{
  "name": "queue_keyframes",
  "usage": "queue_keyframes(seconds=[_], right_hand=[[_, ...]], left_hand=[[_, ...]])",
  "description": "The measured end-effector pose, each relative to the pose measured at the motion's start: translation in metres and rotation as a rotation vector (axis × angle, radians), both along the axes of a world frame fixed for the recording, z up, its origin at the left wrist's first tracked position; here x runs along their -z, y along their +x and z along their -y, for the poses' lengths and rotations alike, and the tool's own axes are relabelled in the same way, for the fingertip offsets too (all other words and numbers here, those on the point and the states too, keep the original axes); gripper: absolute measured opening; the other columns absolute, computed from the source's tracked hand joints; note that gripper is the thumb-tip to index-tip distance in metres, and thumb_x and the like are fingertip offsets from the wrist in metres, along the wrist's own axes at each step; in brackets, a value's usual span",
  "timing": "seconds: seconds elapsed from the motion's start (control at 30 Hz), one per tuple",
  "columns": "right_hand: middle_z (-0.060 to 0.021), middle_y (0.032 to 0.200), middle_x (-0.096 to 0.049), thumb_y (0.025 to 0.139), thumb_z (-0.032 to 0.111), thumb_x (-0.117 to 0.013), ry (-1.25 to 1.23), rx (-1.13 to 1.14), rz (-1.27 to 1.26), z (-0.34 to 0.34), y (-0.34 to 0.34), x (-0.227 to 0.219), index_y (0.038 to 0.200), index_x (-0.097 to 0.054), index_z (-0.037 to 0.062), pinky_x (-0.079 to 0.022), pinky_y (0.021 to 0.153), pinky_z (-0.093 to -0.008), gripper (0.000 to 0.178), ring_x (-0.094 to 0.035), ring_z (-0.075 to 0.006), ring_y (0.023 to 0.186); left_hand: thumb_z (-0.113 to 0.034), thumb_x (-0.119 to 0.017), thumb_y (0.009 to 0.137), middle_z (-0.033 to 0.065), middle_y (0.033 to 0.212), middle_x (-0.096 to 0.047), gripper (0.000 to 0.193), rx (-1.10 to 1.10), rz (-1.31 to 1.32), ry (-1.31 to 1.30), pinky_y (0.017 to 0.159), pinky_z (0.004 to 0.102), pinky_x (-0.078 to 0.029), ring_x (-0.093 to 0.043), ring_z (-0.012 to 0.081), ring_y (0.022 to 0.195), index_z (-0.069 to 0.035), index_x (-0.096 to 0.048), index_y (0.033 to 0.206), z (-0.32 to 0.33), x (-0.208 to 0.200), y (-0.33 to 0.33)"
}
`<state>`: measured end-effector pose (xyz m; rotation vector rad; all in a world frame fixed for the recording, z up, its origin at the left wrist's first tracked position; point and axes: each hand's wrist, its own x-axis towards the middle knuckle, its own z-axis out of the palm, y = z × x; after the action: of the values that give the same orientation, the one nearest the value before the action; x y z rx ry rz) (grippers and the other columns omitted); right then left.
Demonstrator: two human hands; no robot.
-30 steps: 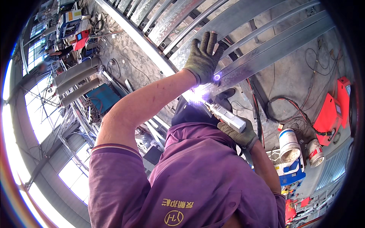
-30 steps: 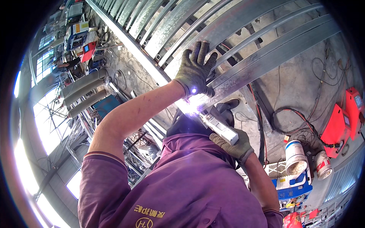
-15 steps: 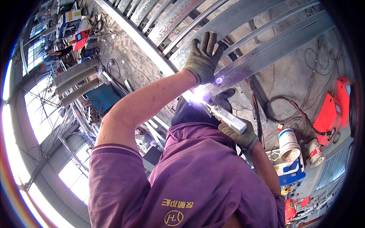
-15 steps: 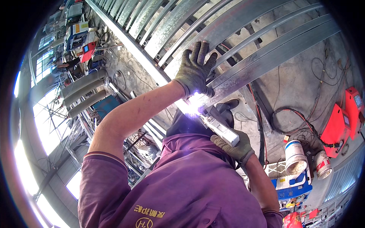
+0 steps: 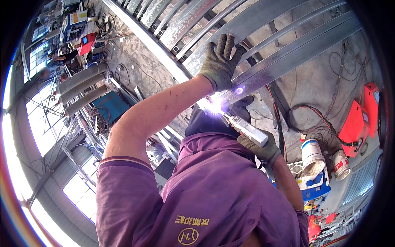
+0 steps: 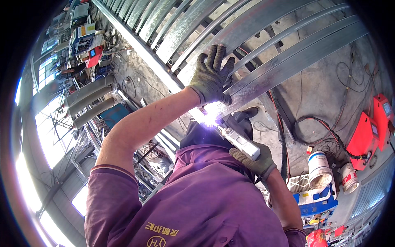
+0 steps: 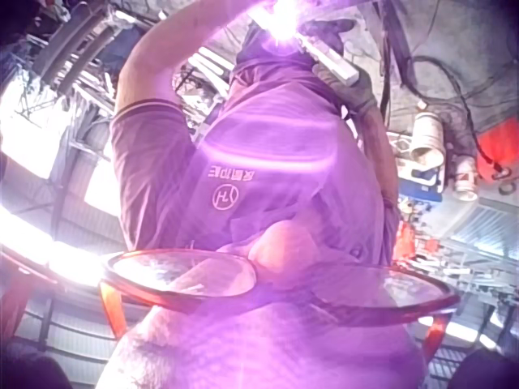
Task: The person welds a large metal frame structure using a handheld welding torch. They repeatedly position the torch at various joints, activate the arc to weld, and move along the frame to complete multiple welds.
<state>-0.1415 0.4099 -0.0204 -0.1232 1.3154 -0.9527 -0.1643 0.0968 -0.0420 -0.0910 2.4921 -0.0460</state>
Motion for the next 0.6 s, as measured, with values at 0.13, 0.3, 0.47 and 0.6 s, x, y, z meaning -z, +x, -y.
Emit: queue_keyframes(seconds=[0.13, 0.3, 0.47, 0.6], right_hand=[[-0.0072, 0.121, -0.079, 0.091, 0.026, -0.088, 0.02, -0.007, -0.006, 0.0023, -0.0039, -0.0055, 0.129, -0.074, 0.0053, -0.058, 0.094, -0.0294, 0.046, -0.073, -0.0141, 0.11], [-0.0071, 0.121, -0.078, 0.09, 0.026, -0.089, 0.035, 0.028, 0.029, 0.003, -0.0055, -0.0091, 0.129, -0.073, 0.005, -0.058, 0.094, -0.029, 0.047, -0.073, -0.014, 0.11], [-0.0067, 0.122, -0.078, 0.09, 0.026, -0.089, 0.054, 0.021, 0.039, -0.0004, -0.0034, -0.0054, 0.129, -0.073, 0.0045, -0.059, 0.094, -0.0289, 0.048, -0.073, -0.0139, 0.11], [-0.0064, 0.121, -0.078, 0.089, 0.026, -0.09, 0.055, 0.013, 0.023, -0.0019, -0.0035, -0.0051, 0.13, -0.073, 0.0044, -0.059, 0.094, -0.0289, 0.049, -0.073, -0.0134, 0.11]], left_hand=[[-0.075, -0.084, 0.068, 0.0322, 0.175, -0.006, 0.132, -0.002, 0.026, 0.01, 0.126, 0.0616, -0.014, -0.003, 0.0462, 0.164, -0.01, -0.027, 0.168, -0.0001, -0.0053, -0.0033], [-0.075, -0.085, 0.067, 0.0324, 0.174, -0.006, 0.133, -0.02, 0.01, 0.028, 0.126, 0.0617, -0.014, -0.003, 0.0465, 0.164, -0.01, -0.028, 0.168, 0.0009, -0.0041, -0.0025], [-0.074, -0.086, 0.067, 0.0325, 0.174, -0.007, 0.133, -0.024, -0.001, 0.036, 0.126, 0.0619, -0.014, -0.004, 0.0467, 0.164, -0.01, -0.028, 0.168, 0.0019, -0.0007, -0.0015], [-0.075, -0.086, 0.066, 0.0328, 0.174, -0.007, 0.134, -0.025, -0.013, 0.042, 0.126, 0.0623, -0.015, -0.005, 0.047, 0.164, -0.009, -0.029, 0.168, 0.0023, 0.0002, -0.0006]])
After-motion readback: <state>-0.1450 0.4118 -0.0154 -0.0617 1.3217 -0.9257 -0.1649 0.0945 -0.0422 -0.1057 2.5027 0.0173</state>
